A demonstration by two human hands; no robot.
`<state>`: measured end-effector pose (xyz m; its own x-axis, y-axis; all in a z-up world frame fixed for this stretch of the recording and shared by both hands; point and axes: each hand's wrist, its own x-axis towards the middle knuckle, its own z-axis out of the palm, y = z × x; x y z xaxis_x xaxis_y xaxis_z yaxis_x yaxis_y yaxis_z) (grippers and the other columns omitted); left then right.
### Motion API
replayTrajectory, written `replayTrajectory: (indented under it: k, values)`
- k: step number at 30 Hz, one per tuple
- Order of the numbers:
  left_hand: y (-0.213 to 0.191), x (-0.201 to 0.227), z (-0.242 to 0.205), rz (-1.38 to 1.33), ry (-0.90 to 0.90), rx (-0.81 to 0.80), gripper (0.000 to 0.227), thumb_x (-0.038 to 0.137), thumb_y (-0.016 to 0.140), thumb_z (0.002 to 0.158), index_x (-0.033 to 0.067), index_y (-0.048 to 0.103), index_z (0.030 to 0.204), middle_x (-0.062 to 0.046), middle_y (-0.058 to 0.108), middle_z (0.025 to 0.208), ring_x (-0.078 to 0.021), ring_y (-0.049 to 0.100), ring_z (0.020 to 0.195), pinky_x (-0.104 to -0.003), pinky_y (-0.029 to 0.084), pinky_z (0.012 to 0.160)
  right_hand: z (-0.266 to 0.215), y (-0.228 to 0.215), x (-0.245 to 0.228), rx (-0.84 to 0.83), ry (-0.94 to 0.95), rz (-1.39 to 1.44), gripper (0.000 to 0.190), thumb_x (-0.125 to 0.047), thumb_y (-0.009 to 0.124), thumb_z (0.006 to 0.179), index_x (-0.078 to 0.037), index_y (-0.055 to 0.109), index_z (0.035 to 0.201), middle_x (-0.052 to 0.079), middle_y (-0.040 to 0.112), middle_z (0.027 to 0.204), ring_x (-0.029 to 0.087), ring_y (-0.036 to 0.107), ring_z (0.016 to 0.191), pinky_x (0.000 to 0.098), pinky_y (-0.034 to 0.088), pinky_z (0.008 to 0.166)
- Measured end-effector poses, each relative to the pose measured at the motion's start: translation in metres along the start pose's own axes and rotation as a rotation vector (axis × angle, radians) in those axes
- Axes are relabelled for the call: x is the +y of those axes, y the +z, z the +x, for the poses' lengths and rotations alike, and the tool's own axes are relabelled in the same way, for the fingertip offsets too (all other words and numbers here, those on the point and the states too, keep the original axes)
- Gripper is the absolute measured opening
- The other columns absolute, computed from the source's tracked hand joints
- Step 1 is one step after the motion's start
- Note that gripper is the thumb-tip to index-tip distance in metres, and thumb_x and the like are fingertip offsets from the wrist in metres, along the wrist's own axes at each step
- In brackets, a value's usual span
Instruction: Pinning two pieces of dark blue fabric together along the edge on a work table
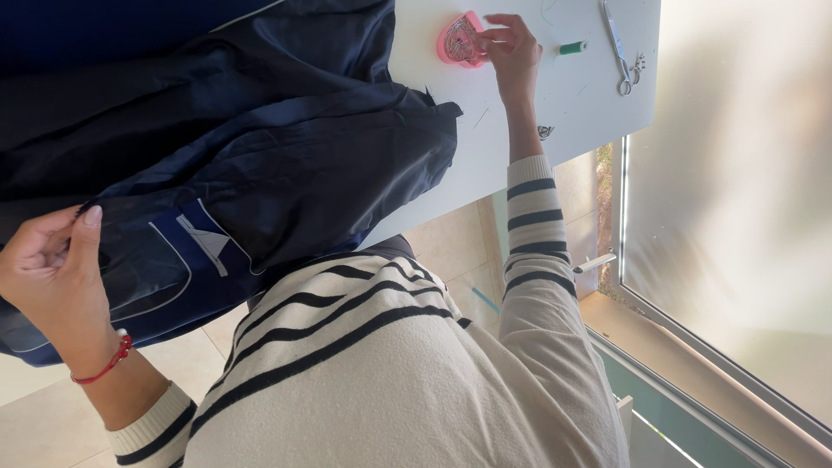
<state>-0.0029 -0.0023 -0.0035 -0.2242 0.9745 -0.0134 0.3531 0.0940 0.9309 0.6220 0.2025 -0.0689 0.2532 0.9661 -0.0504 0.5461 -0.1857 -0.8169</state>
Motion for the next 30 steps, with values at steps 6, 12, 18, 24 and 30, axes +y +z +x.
replayTrajectory:
  k: [6, 12, 18, 24, 30]
  values:
    - [0.005, 0.005, 0.013, 0.075, -0.039, 0.077, 0.010, -0.006, 0.086, 0.122, -0.0081, 0.078, 0.128, -0.016, 0.078, 0.114, -0.0156, 0.070, 0.102, -0.028, 0.055, 0.094, -0.004, 0.004, 0.001, 0.008, -0.074, 0.053, 0.028, -0.005, 0.088, 0.086, -0.012, 0.079, 0.112, 0.006, 0.087, 0.100, 0.014, 0.084, 0.088, 0.0239, 0.064, 0.075]
    - [0.010, 0.025, 0.022, -0.063, -0.036, 0.183, 0.014, -0.005, 0.090, 0.102, 0.0033, 0.085, 0.111, -0.012, 0.080, 0.089, -0.0187, 0.080, 0.094, -0.032, 0.063, 0.084, -0.093, 0.115, -0.161, -0.202, -0.149, 0.340, 0.013, 0.002, 0.087, 0.099, -0.003, 0.077, 0.105, 0.019, 0.080, 0.109, 0.027, 0.083, 0.093, 0.0373, 0.073, 0.084]
    - [0.005, 0.025, 0.026, -0.154, -0.042, 0.083, 0.010, -0.003, 0.087, 0.105, 0.0002, 0.084, 0.114, -0.012, 0.081, 0.090, -0.0121, 0.078, 0.084, -0.025, 0.063, 0.074, -0.221, 0.236, -0.273, -0.723, -0.070, 0.716, 0.011, 0.007, 0.079, 0.098, 0.003, 0.078, 0.108, 0.019, 0.077, 0.100, 0.029, 0.083, 0.086, 0.0403, 0.074, 0.076]
    - [0.000, 0.037, 0.024, -0.087, 0.020, 0.040, 0.006, -0.002, 0.087, 0.107, -0.0036, 0.081, 0.108, -0.014, 0.082, 0.099, -0.0178, 0.080, 0.091, -0.023, 0.063, 0.084, -0.245, 0.276, -0.282, -0.907, 0.099, 0.684, 0.012, -0.009, 0.079, 0.099, -0.001, 0.075, 0.106, 0.011, 0.078, 0.091, 0.018, 0.080, 0.076, 0.0277, 0.073, 0.072]
    - [-0.001, 0.039, 0.025, -0.094, 0.061, 0.004, 0.007, 0.000, 0.086, 0.108, -0.0037, 0.081, 0.106, -0.014, 0.081, 0.098, -0.0193, 0.080, 0.089, -0.025, 0.065, 0.085, -0.250, 0.288, -0.272, -0.869, 0.179, 0.727, 0.016, -0.018, 0.076, 0.101, -0.003, 0.072, 0.097, 0.011, 0.076, 0.085, 0.019, 0.078, 0.072, 0.0274, 0.071, 0.064]
